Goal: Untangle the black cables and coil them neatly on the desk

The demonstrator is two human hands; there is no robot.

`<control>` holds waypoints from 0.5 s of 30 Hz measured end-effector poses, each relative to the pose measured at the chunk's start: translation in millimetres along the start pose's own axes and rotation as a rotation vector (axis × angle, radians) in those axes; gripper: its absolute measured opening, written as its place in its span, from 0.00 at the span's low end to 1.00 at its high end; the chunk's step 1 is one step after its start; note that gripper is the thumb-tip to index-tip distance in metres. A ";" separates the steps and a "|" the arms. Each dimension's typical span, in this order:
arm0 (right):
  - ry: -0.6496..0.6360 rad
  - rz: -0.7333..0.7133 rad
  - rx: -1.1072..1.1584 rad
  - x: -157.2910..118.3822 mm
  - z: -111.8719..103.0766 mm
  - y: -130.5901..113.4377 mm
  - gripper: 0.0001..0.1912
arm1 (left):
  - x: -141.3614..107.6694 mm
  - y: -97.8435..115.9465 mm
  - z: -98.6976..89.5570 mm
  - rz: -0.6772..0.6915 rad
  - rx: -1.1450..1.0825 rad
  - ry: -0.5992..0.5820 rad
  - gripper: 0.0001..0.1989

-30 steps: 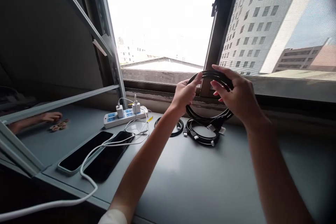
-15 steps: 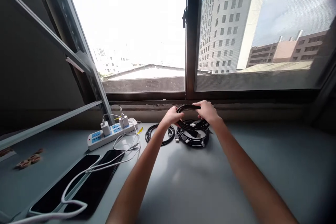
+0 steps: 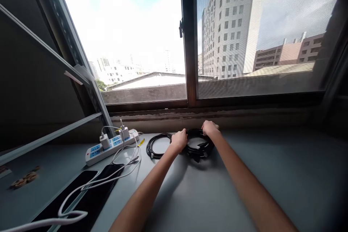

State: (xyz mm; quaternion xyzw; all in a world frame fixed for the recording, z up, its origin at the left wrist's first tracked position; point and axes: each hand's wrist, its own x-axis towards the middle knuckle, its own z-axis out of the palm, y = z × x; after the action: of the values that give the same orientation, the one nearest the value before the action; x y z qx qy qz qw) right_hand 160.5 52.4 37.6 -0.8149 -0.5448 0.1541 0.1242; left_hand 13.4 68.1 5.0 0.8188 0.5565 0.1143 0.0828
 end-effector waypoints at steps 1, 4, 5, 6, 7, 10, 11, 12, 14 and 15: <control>0.001 -0.007 -0.003 0.8 -0.5 -0.2 0.13 | 0.0 -0.2 0.3 0.004 0.032 0.017 0.14; 0.006 -0.031 -0.002 0.5 -5.7 -0.6 0.12 | 0.2 -1.2 -1.6 0.014 0.095 0.076 0.13; 0.011 -0.037 0.002 -0.7 -8.7 -0.6 0.11 | 0.2 -1.5 -2.3 0.014 0.109 0.090 0.14; 0.020 -0.043 0.009 -2.5 -12.2 -0.6 0.11 | 0.0 -1.8 -2.8 0.013 0.120 0.100 0.14; 0.034 -0.049 0.019 -5.0 -16.5 -0.5 0.10 | -0.3 -1.9 -2.9 0.011 0.129 0.107 0.14; 0.118 -0.075 0.069 -16.8 -34.2 0.9 0.10 | -1.3 -1.4 -1.9 -0.001 0.142 0.115 0.16; 0.166 -0.089 0.093 -21.9 -41.6 1.7 0.10 | -1.6 -1.0 -1.6 -0.006 0.141 0.119 0.17; 0.221 -0.108 0.121 -27.5 -49.6 2.5 0.10 | -2.0 -0.5 -1.6 -0.010 0.137 0.126 0.18; 0.339 -0.163 0.189 -40.6 -66.9 3.8 0.10 | -2.6 0.0 -3.1 -0.018 0.123 0.154 0.20; 0.393 -0.203 0.227 -48.5 -75.9 4.2 0.10 | -2.9 0.0 -4.7 -0.023 0.113 0.174 0.21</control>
State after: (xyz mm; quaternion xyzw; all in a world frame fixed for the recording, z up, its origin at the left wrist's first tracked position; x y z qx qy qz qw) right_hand 175.9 3.3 111.6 -0.7511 -0.5686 0.0396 0.3332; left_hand 11.0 65.5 9.2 0.8026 0.5767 0.1522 -0.0109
